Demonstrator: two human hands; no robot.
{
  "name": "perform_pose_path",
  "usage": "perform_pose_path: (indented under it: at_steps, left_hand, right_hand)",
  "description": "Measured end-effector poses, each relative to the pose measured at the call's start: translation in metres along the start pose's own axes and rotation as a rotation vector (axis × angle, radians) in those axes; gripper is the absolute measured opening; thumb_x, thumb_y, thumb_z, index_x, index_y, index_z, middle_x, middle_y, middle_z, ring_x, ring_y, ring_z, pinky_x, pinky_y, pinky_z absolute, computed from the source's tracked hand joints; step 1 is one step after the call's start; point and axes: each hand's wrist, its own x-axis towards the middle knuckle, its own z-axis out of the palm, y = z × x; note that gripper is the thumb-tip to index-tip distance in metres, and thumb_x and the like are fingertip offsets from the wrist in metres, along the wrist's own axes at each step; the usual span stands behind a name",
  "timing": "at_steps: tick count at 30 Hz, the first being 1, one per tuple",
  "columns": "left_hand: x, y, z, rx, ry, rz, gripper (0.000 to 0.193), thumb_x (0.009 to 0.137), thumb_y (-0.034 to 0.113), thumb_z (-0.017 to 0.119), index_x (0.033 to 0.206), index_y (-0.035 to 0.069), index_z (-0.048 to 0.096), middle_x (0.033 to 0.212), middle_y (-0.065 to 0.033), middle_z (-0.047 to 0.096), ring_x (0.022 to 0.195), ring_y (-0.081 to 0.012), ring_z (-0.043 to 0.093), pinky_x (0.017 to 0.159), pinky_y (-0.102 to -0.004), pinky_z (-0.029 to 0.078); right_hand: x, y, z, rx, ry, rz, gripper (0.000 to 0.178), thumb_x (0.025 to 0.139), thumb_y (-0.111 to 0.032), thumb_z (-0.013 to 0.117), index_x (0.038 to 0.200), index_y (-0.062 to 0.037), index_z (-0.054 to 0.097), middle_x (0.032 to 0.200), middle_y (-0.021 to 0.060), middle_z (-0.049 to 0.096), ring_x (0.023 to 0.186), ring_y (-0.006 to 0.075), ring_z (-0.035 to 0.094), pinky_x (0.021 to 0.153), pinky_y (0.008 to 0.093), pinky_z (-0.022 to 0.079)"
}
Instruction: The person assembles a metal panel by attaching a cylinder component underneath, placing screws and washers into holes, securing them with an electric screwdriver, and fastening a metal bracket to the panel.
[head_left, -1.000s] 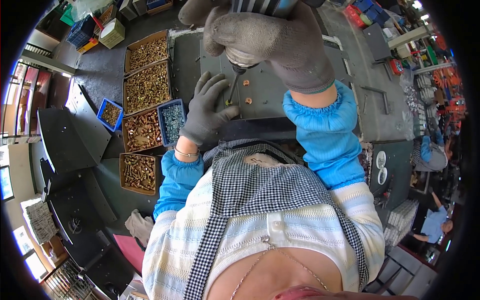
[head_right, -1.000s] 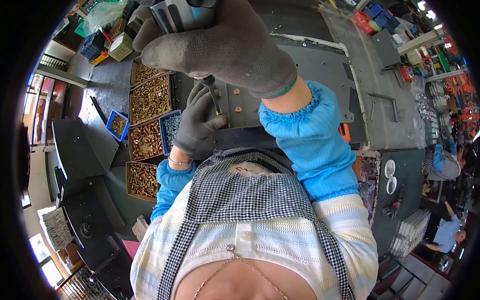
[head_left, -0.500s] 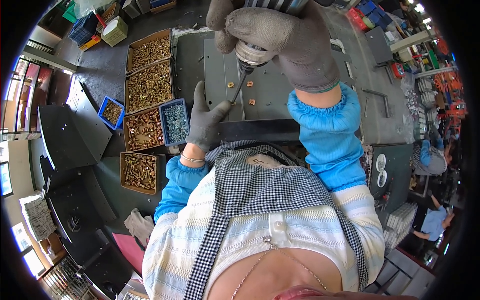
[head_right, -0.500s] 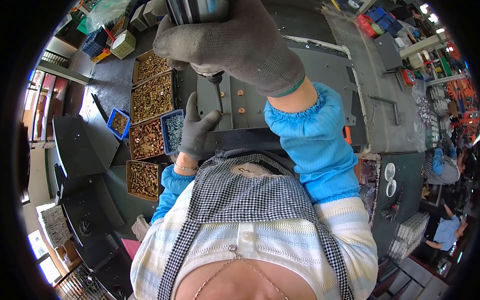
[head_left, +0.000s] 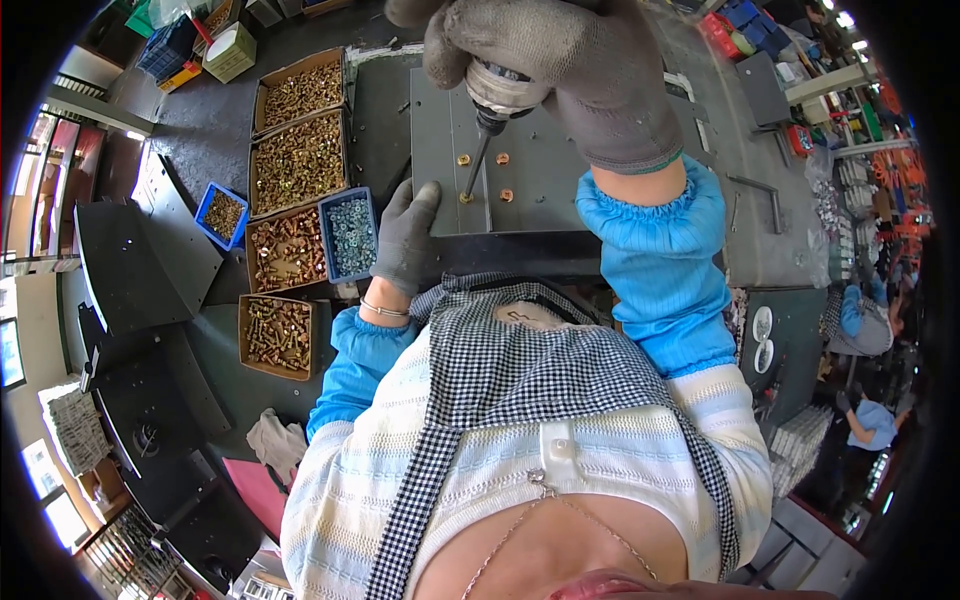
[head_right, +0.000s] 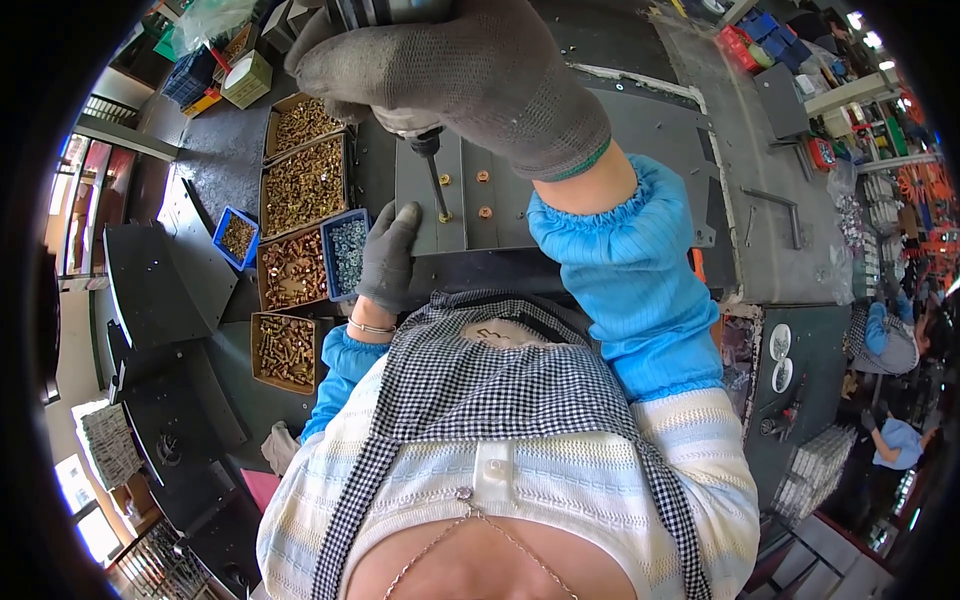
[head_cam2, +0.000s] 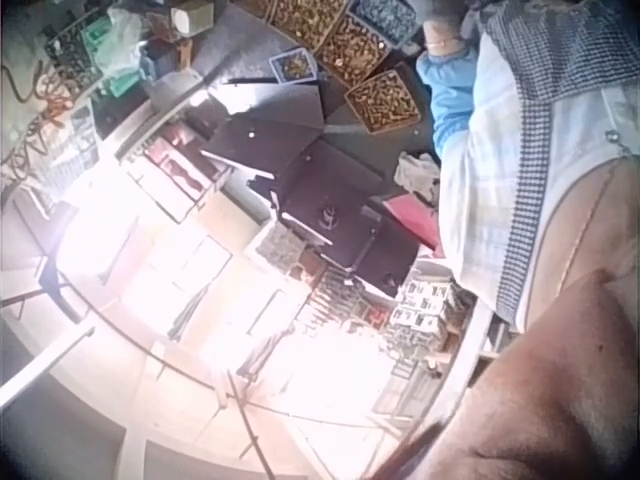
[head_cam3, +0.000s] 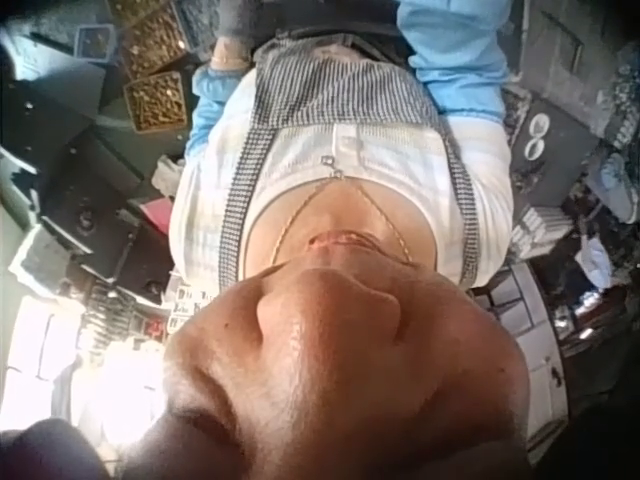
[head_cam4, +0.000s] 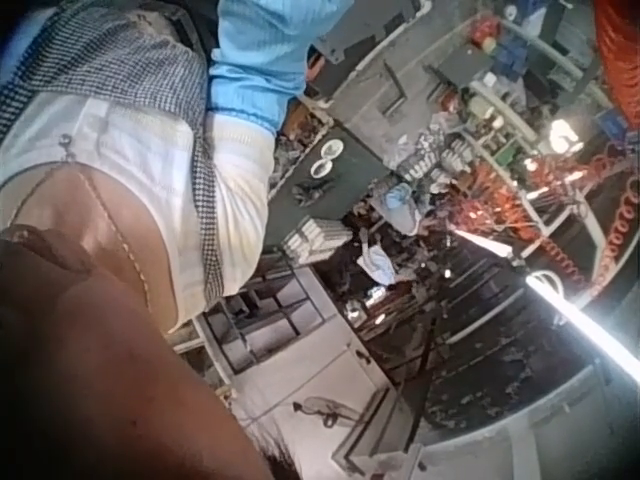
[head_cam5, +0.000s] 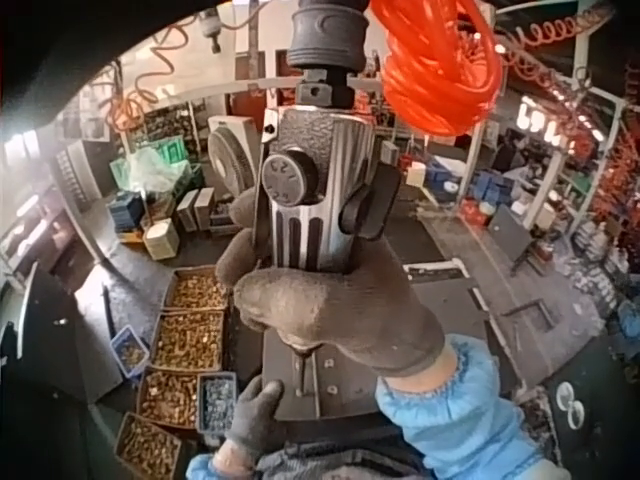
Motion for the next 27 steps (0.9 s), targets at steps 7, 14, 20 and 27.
perform_pose_path:
  at_steps: [7,14,20,27]
  left_hand:
    - [0.004,0.001,-0.003,-0.141,-0.059,-0.157,0.031,0.106,0.020,0.056,0.129,-0.001,0.058,0.118,-0.0114,0.065,0.101,-0.0186,0.067,0.087,-0.0312,0.056]
    - [0.006,-0.016,-0.013,-0.007,-0.107,0.089,0.039,0.102,0.021,0.064,0.132,-0.002,0.057,0.118,-0.0124,0.068,0.104,-0.0208,0.066,0.088,-0.0354,0.056]
    - [0.010,-0.005,-0.002,-0.102,-0.078,-0.117,0.036,0.102,0.021,0.065,0.130,-0.002,0.059,0.115,-0.0115,0.069,0.100,-0.0194,0.067,0.085,-0.0343,0.056]
    - [-0.006,-0.013,-0.021,0.611,-0.296,0.385,0.044,0.095,0.011,0.072,0.135,-0.003,0.057,0.121,-0.0179,0.067,0.109,-0.0269,0.068,0.092,-0.0402,0.057]
  right_hand:
    - [0.001,0.005,-0.002,-0.074,0.003,-0.055,0.051,0.086,-0.009,0.080,0.132,-0.0001,0.061,0.103,0.0094,0.074,0.075,0.0130,0.065,0.062,0.0268,0.054]
    - [0.000,0.005,-0.002,-0.011,0.016,0.080,0.049,0.086,-0.010,0.080,0.130,0.0005,0.062,0.101,0.0071,0.072,0.081,0.0133,0.066,0.072,0.0298,0.057]
    - [0.001,-0.001,-0.014,-0.055,-0.028,0.054,0.037,0.087,-0.009,0.077,0.121,0.0010,0.067,0.086,0.0049,0.068,0.069,0.0108,0.062,0.056,0.0278,0.051]
    - [0.008,0.004,-0.006,-0.328,0.029,0.021,0.057,0.071,-0.025,0.090,0.117,-0.0013,0.066,0.093,0.0073,0.072,0.082,0.0185,0.069,0.076,0.0349,0.058]
